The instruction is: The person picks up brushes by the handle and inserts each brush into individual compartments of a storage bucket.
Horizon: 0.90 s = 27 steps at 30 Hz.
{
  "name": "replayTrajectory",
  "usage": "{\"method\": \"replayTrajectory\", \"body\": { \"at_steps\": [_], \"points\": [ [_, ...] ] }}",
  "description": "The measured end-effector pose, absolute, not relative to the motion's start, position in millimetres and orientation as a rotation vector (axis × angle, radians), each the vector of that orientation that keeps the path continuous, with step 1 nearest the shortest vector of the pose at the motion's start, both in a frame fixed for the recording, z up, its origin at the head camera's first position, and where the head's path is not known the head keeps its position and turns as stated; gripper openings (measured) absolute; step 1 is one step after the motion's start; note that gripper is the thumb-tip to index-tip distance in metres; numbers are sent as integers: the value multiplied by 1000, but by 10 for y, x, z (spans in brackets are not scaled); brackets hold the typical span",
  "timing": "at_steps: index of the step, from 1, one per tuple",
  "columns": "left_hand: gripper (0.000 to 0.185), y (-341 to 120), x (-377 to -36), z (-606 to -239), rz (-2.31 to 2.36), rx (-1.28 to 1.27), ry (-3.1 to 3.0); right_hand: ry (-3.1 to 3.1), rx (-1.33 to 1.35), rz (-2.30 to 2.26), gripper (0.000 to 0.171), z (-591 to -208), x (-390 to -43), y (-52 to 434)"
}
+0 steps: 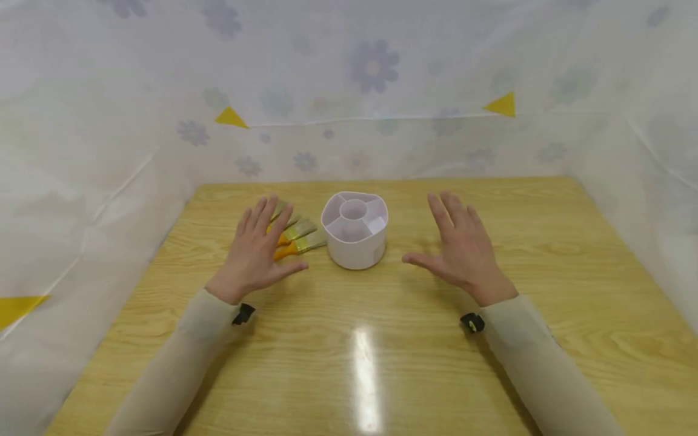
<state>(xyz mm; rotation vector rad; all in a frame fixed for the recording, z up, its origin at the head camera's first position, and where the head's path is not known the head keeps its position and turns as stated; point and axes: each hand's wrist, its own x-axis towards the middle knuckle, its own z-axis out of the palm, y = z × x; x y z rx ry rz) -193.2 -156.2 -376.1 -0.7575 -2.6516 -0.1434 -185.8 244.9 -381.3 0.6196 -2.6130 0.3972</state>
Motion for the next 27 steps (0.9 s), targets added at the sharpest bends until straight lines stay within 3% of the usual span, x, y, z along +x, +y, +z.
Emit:
{"method": "replayTrajectory", "body": {
  "at_steps": [27],
  "points": [
    [86,-1532,-1945,-3810,-273,-787,-2728,-2650,566,684,104,-3814,-1873,2275]
  ]
}}
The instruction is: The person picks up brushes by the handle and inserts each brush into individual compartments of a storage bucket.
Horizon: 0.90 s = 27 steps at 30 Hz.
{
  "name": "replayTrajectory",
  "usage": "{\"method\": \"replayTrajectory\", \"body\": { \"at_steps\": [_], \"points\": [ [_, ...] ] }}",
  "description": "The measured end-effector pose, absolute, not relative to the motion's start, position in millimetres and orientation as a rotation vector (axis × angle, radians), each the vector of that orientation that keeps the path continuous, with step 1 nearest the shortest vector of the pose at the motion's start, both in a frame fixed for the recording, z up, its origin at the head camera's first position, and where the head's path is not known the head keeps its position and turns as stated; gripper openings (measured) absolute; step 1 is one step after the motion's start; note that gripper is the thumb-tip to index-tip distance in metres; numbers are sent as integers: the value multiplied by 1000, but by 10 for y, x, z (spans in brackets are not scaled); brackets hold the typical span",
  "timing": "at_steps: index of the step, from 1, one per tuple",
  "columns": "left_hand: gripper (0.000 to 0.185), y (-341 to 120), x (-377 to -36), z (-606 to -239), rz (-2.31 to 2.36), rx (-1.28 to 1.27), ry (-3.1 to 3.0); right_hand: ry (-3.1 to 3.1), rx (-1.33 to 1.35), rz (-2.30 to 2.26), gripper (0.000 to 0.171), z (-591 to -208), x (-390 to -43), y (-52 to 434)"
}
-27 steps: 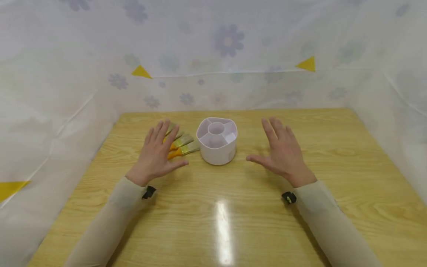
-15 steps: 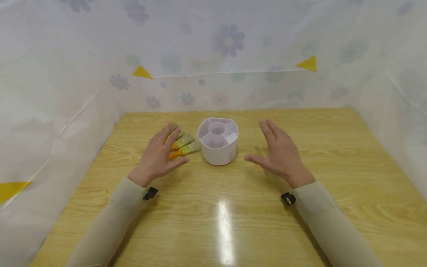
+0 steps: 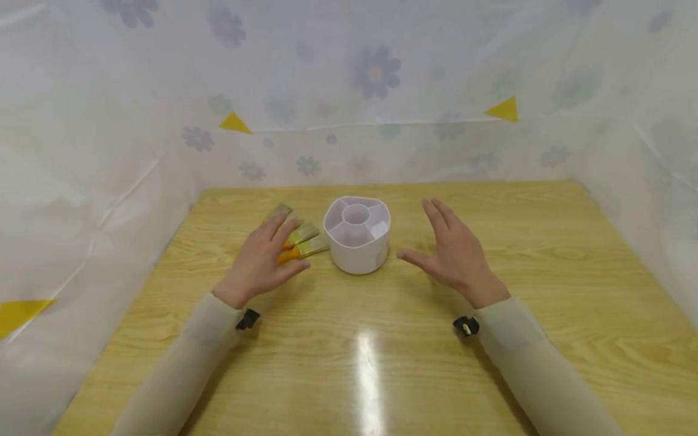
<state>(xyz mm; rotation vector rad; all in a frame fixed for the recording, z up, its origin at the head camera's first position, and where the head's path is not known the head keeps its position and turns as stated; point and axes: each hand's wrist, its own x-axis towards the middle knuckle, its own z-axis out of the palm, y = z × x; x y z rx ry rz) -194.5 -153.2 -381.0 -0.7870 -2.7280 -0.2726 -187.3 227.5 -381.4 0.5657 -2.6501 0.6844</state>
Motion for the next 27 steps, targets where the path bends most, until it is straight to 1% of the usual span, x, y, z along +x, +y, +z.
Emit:
{"method": "replayTrajectory", "body": {
  "at_steps": [11,21,27],
  "points": [
    [80,-1556,-1970,-3788,-291,-762,-2809,-2756,527,828,102,-3809,-1941,2204],
    [76,-1606,-1998,-3798,-359,-763,-2825,-2808,499,948,106,-3822,-2029,2112],
    [67,-1619,-2025,-3831,-348,-757,-2847,-2788,532,960,105,-3848,-2055,2028]
  ]
}}
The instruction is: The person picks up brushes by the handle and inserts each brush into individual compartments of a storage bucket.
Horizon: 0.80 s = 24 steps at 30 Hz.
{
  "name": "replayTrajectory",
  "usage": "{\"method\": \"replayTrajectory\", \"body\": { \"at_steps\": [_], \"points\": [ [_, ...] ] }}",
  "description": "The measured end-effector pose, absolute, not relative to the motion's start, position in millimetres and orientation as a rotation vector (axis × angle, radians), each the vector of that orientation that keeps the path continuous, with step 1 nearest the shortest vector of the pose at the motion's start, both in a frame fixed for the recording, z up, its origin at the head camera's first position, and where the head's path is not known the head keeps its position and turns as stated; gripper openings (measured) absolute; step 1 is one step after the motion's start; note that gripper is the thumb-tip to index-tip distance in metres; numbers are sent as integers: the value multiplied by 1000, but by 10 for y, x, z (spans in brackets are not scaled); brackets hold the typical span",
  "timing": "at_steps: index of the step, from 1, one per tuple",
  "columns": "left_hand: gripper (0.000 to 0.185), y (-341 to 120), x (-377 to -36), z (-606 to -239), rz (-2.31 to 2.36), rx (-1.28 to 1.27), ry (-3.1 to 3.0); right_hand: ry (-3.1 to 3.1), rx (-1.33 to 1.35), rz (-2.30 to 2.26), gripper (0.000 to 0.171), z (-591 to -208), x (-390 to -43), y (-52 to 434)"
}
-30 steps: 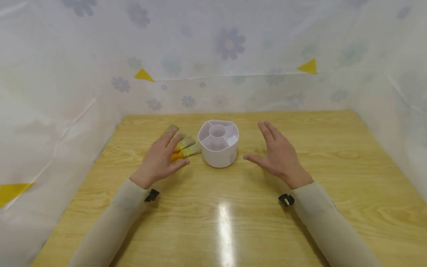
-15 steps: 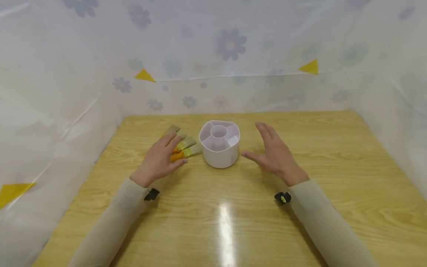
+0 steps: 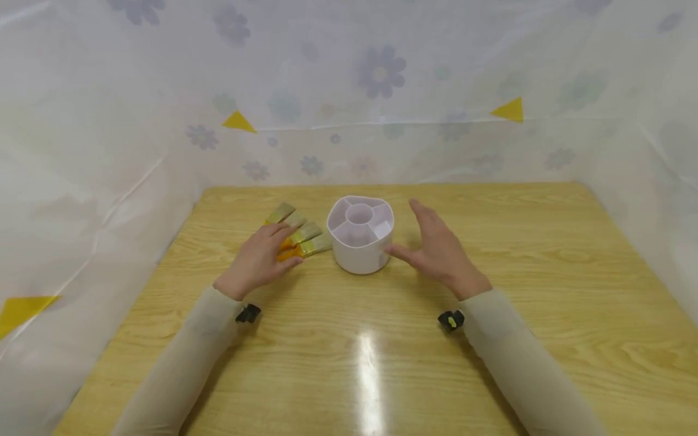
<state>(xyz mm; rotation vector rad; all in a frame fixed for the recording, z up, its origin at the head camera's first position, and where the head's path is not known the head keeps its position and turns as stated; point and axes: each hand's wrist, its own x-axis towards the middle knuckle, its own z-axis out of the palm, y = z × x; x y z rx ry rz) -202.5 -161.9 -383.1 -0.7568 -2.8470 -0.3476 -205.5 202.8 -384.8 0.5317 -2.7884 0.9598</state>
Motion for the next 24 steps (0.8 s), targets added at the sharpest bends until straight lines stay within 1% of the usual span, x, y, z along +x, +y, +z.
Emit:
{"method": "replayTrajectory", "body": {
  "at_steps": [11,24],
  "points": [
    [60,-1595,-2074,-3868,-382,-684,-2989,-2782,534,1106,103,-3894,-2096,1947],
    [49,-1598,-2126,-3923,-469,-651,-3002,-2732,585,1263,100,-3907,-2126,1855]
  ]
}}
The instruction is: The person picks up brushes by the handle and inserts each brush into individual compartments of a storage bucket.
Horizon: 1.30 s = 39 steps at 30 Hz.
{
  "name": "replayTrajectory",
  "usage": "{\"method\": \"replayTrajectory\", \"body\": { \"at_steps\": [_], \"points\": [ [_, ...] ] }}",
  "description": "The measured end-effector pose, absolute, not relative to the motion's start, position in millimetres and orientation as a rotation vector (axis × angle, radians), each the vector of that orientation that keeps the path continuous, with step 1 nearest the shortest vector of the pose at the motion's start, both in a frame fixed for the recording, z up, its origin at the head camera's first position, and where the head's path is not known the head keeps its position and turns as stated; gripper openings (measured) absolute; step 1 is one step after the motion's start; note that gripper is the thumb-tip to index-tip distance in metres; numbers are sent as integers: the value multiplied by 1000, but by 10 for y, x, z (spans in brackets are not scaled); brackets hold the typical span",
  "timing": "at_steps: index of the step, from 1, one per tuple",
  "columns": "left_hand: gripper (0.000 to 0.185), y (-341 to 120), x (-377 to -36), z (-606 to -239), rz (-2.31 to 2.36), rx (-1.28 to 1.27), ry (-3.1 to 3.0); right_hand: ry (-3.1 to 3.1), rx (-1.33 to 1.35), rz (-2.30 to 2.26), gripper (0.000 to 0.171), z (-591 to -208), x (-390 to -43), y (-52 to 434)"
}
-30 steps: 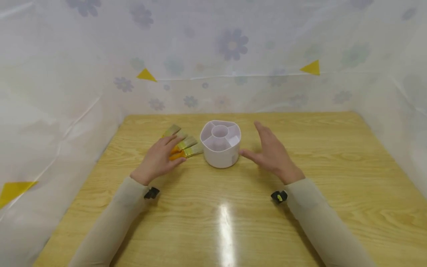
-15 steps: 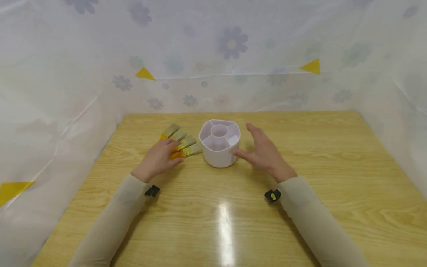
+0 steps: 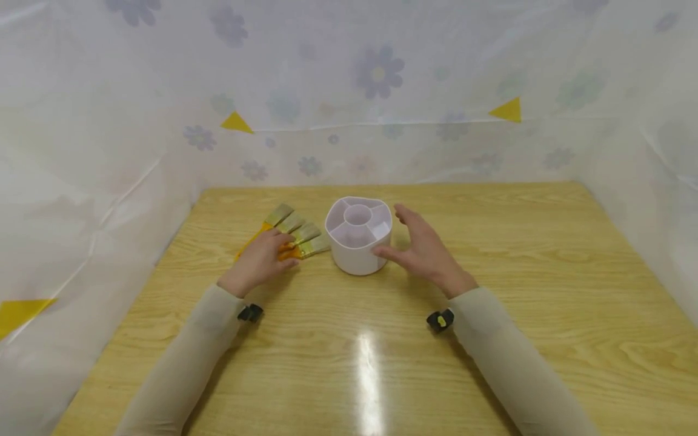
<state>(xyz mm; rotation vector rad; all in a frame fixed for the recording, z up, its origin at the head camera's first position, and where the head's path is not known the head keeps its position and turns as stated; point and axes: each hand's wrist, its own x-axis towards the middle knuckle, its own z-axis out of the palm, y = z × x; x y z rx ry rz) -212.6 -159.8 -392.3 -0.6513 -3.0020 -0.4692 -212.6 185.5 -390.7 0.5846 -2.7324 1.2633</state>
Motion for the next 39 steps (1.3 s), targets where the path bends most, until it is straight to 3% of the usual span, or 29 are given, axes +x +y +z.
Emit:
{"method": "replayTrajectory", "body": {
  "at_steps": [20,39],
  "points": [
    [32,-1614,-2115,-3964,-468,-626,-3023,-2678,612,1478,81,-3924,-2135,1753],
    [37,-1620,-2110,-3995,-469,-567,-3089,-2664,621,1562,74,-3563,-1877,1638]
  ]
}}
